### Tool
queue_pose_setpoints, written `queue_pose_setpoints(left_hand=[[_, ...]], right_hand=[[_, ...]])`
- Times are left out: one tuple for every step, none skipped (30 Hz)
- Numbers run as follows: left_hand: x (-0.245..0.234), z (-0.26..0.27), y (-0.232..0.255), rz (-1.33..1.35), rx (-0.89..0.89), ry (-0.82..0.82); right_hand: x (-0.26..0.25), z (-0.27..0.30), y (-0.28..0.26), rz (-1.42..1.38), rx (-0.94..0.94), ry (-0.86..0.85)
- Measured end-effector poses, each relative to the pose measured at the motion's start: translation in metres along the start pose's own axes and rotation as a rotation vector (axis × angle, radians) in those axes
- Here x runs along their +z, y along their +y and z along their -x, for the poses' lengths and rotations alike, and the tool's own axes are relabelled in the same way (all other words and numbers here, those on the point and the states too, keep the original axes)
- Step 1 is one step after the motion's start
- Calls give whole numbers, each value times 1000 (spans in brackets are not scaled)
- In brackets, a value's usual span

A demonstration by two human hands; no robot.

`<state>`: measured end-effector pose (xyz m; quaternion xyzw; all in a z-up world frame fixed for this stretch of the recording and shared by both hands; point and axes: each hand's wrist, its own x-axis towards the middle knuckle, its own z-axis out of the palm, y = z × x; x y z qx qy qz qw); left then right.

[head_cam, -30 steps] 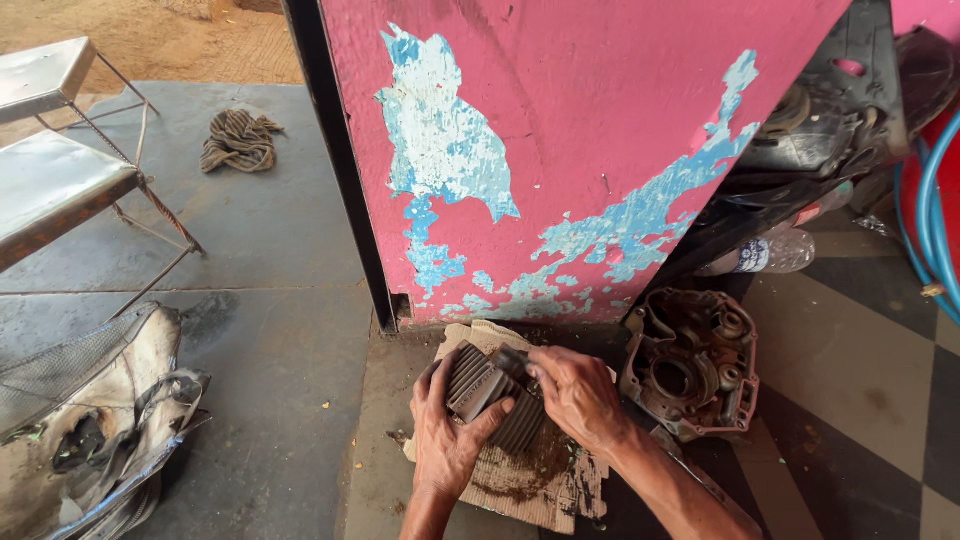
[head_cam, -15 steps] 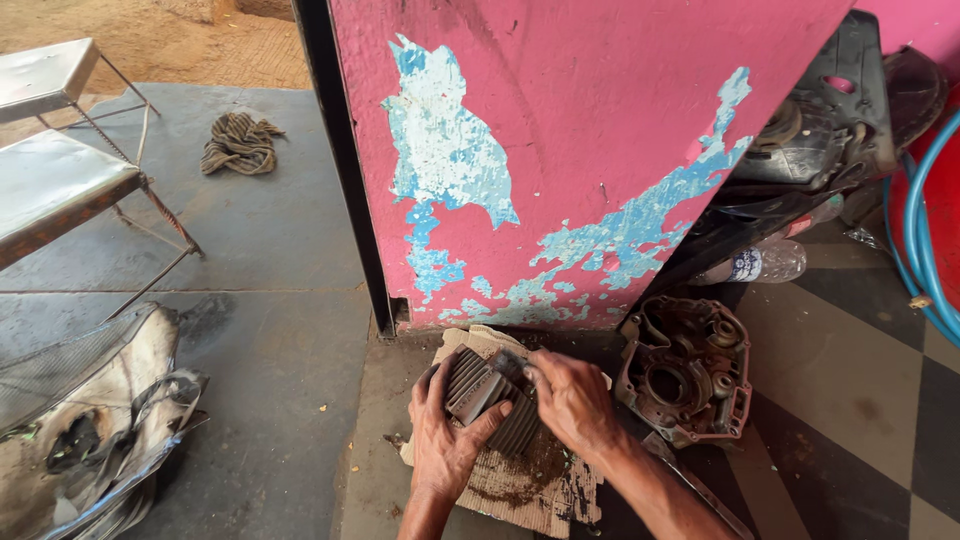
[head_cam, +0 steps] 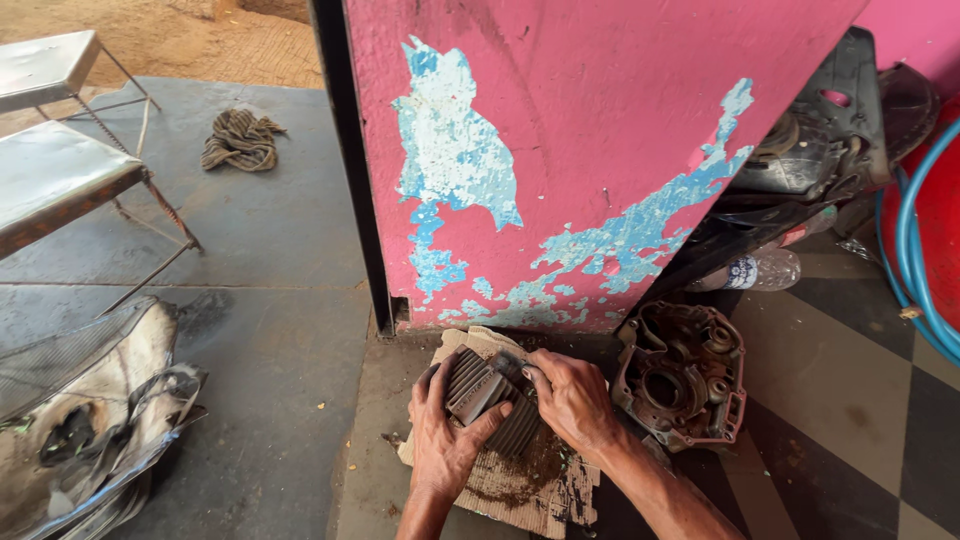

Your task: The person cleans a motorcycle engine cylinder head by scraping residue from its surface using a small metal tool. They rotate the part on a piece of cardboard to access different sides while clearing away debris.

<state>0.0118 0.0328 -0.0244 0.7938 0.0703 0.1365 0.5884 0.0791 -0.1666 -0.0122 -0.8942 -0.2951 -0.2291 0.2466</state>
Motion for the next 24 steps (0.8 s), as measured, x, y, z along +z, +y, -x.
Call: queue_pose_setpoints(left_hand=[[-1, 0, -1, 4, 4, 3], [-2, 0, -1, 8, 9, 6], [-2, -2, -1, 13, 15, 9], [-1, -4, -2, 15, 10, 11], [-1, -4, -3, 15, 2, 14], [0, -4, -4, 16, -6, 16], [-1, -1, -6, 15, -5, 20], [-1, 0, -7, 14, -4, 23], [0, -2, -6, 17, 6, 25], [0, -3, -5, 22, 2, 17], [-1, -4, -5, 25, -3, 15], [-2, -4, -4, 29, -8, 12], [-2, -2, -5, 16, 3, 16], [0, -2, -5, 2, 13, 20], [-1, -3, -4, -12, 30, 25], [-3, -2, -3, 4, 5, 9], [-5, -2, -2, 23, -19, -8], [-5, -2, -1, 42, -43, -25], [-5, -3, 0, 32, -35, -21], [-4, -4, 1, 22, -28, -17], [-4, -2, 0, 11, -26, -12], [-4, -2, 0, 9, -22, -7], [-3, -1, -1, 5, -21, -5], [-3, 1, -2, 0, -20, -4]], right_hand=[[0, 0, -6, -26, 56, -50], [1, 2, -14, -51, 112, -100], [1, 1, -18, -75, 166, -149], [0, -3, -18, -48, 248, -212], [-2, -5, -16, -22, 332, -278], [-1, -6, -13, 5, 416, -343], [1, -3, -12, -3, 291, -238], [5, -2, -7, -11, 168, -133], [8, -3, -1, -13, 43, -20], [12, 0, 2, -12, 65, -55], [16, 4, 1, -14, 82, -91], [19, 7, 3, -16, 100, -126], [19, 7, 7, -8, 113, -125], [18, 3, 14, 0, 126, -124], [17, -2, 17, 8, 136, -118], [18, -1, 13, 35, 155, -158], [18, 1, 9, 64, 174, -198], [17, 2, 6, 94, 193, -238], [14, 1, 4, 81, 231, -245], [13, 1, 3, 68, 268, -252], [12, 2, 1, 52, 305, -264], [12, 1, 1, 34, 246, -210], [13, 0, 1, 14, 193, -156], [14, 1, 1, -7, 140, -102]])
